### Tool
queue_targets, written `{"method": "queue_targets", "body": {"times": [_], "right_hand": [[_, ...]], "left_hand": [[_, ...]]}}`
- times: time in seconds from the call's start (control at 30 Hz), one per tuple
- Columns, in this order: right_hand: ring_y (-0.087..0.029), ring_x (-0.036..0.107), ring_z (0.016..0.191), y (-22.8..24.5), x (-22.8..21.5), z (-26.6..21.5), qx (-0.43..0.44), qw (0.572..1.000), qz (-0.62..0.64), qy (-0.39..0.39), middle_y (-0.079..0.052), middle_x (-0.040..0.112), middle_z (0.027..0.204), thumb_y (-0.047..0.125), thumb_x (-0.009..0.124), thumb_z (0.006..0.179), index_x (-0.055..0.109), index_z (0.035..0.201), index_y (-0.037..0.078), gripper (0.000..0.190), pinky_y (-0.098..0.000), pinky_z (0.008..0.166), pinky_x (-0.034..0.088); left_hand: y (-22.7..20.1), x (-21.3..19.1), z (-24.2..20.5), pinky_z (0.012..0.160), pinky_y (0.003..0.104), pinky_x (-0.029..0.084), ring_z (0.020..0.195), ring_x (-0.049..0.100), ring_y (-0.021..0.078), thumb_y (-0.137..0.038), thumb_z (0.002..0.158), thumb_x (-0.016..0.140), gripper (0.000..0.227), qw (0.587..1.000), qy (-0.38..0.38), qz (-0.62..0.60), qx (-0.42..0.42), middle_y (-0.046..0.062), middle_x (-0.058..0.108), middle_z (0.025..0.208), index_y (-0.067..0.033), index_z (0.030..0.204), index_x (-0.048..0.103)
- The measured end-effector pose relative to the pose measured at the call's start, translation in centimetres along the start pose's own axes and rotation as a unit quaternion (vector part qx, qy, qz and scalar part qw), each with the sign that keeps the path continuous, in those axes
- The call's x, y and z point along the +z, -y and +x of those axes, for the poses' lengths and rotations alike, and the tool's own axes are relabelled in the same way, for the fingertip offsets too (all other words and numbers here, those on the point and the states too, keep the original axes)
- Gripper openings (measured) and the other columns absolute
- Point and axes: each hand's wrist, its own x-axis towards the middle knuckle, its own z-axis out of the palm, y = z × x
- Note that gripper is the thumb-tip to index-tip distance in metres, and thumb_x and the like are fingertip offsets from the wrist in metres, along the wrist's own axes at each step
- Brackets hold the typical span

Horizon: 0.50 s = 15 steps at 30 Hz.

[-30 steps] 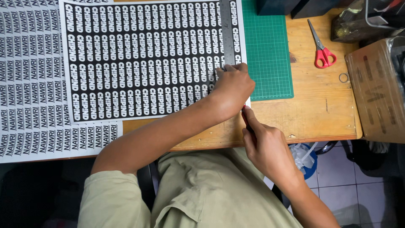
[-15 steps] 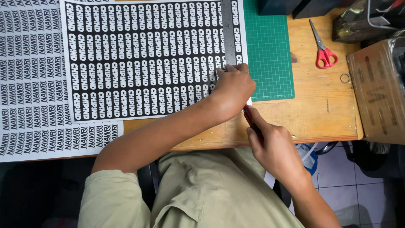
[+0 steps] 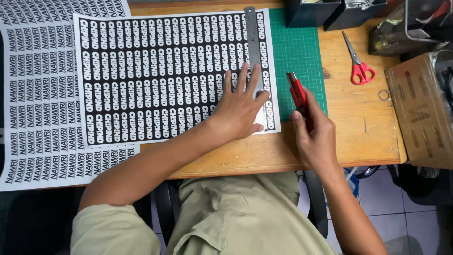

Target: The person uses a metal ruler and a red utility knife to cut a sheet of black and white stickers on a green cutting mat. They align the ruler, score the material, and separate the cut strips, repeating the process for multiple rows.

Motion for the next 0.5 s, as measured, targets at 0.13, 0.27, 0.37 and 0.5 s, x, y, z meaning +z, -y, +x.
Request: {"method": "queue_targets", "body": {"times": [0.13,0.27,0.37,0.5], "right_hand": [[-0.057,0.075,0.116,-0.9,1.0,2.5,-0.058,0.997,-0.033,-0.026,-0.033,0.075,0.129,-0.002,0.075,0.110,0.054,0.172,0.001,0.065,-0.0626,0.095,0.059],[-0.052,0.076,0.119,-2.1,1.6,5.7,-0.094,0.991,-0.092,-0.012,-0.025,0.077,0.130,0.006,0.088,0.104,0.061,0.169,0.007,0.071,-0.0605,0.097,0.060],[-0.047,0.077,0.123,-3.6,2.5,7.9,-0.098,0.988,-0.115,0.018,-0.018,0.079,0.132,0.021,0.095,0.099,0.066,0.165,0.013,0.072,-0.0586,0.097,0.060],[-0.046,0.076,0.123,-4.7,3.3,9.7,-0.066,0.986,-0.130,0.078,-0.014,0.080,0.130,0.038,0.096,0.093,0.067,0.163,0.020,0.078,-0.0605,0.096,0.058]], "left_hand": [[2.6,2.9,-0.4,0.122,0.094,0.016,0.168,0.015,0.0686,-0.057,0.094,0.090,0.079,0.999,-0.041,0.001,0.033,0.048,0.019,0.178,-0.0035,0.145,0.062],[3.8,3.4,-1.1,0.125,0.091,0.013,0.169,0.013,0.0655,-0.074,0.098,0.078,0.085,0.994,-0.099,-0.034,0.043,0.045,0.022,0.180,-0.0068,0.148,0.066],[4.6,3.8,-0.9,0.127,0.090,0.007,0.171,0.008,0.0634,-0.083,0.097,0.071,0.099,0.993,-0.098,-0.059,0.031,0.041,0.017,0.184,-0.0129,0.165,0.055],[5.8,6.0,-0.6,0.129,0.088,0.002,0.175,0.004,0.0588,-0.098,0.096,0.058,0.120,0.992,-0.110,-0.044,0.033,0.032,0.007,0.190,-0.0246,0.185,0.026]]}}
